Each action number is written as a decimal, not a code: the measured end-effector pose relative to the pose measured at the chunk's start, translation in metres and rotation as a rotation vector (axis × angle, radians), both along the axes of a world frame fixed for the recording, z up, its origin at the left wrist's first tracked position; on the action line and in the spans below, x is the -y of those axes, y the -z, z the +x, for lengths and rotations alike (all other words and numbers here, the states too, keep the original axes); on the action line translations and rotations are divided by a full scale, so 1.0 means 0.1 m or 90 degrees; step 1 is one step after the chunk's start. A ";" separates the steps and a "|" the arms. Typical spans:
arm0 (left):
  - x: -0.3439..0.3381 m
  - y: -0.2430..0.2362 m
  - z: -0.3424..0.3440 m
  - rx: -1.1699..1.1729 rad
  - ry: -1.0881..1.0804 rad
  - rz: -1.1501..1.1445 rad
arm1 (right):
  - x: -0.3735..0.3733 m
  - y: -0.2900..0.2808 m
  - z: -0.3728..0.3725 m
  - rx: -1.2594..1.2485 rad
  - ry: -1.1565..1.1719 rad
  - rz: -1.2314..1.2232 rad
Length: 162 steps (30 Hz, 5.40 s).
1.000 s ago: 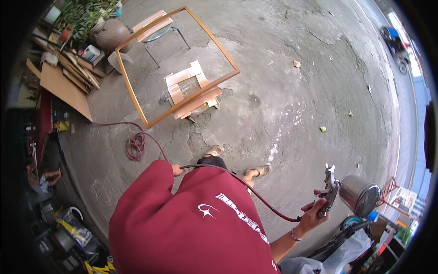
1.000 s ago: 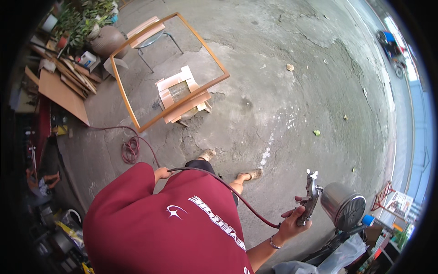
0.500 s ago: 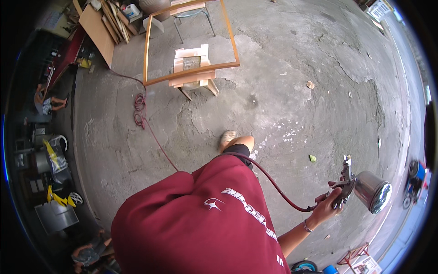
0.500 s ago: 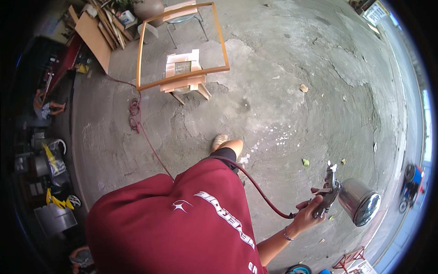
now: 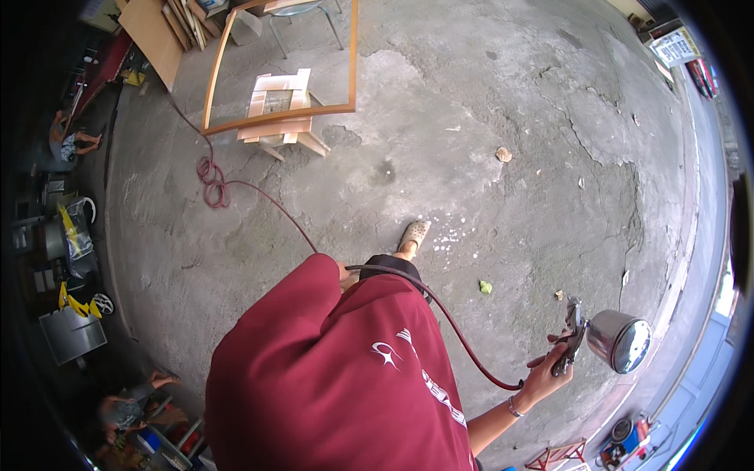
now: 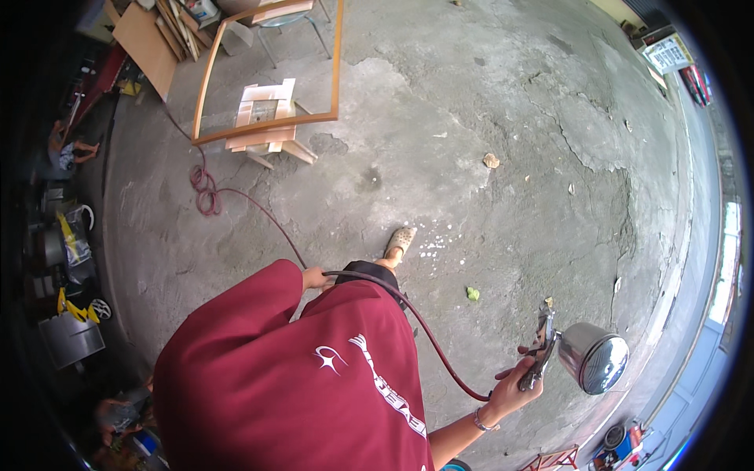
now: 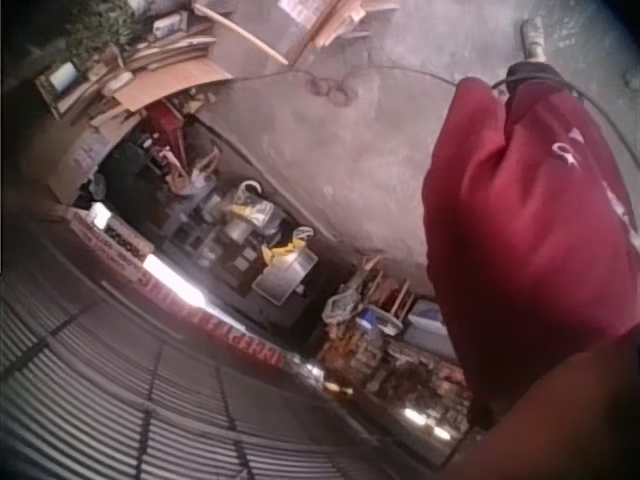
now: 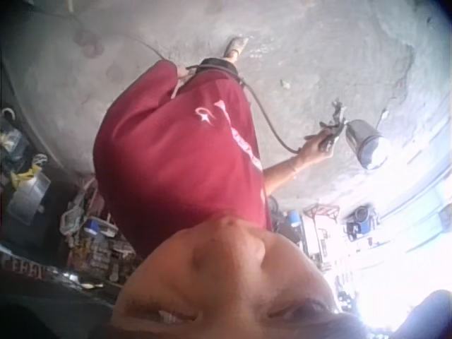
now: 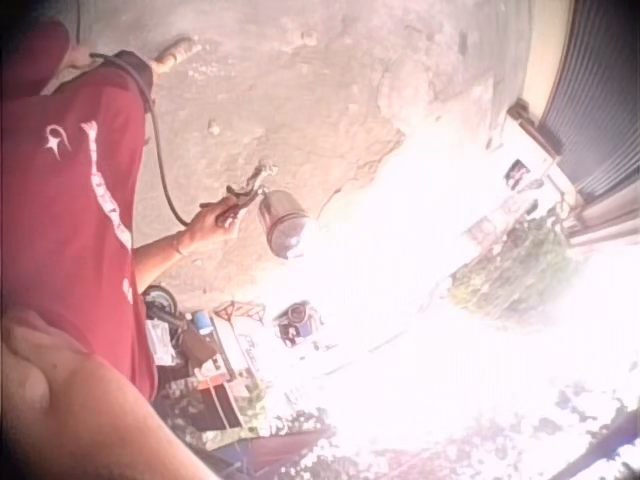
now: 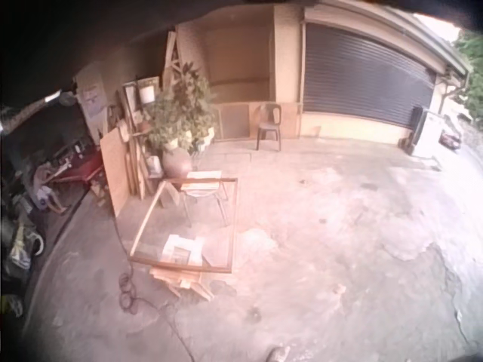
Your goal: The person uses a spray gun to apply finish to a wooden frame and a small wooden stool in a workshop. They move around the objects to cover different sides, then walk to a workbench and pour liquid from a container into the spray gun's reservoir.
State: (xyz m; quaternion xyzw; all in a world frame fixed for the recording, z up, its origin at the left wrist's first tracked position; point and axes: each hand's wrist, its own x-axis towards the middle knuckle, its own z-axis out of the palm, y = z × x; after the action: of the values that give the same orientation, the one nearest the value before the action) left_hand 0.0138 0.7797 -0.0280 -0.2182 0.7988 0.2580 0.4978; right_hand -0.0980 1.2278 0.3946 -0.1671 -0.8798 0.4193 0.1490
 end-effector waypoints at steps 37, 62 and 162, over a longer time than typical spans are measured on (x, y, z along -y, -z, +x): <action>-4.18 -0.44 -0.05 -0.112 -0.728 -0.082 | -1.73 0.17 -4.09 -0.013 -0.431 -0.089; -0.63 -0.93 -1.66 -0.413 -0.552 -0.193 | 1.31 0.12 -5.17 -0.021 -0.549 0.125; 1.01 -0.94 -4.76 -0.290 -0.785 -0.462 | 7.43 3.76 -10.57 0.226 -0.826 0.069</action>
State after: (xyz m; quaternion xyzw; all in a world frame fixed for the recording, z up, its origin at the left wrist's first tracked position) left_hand -0.4619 0.6787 0.0660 -0.7175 0.6501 0.2494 -0.0177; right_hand -1.1552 0.4845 0.0185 0.3368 -0.8330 0.3450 -0.2714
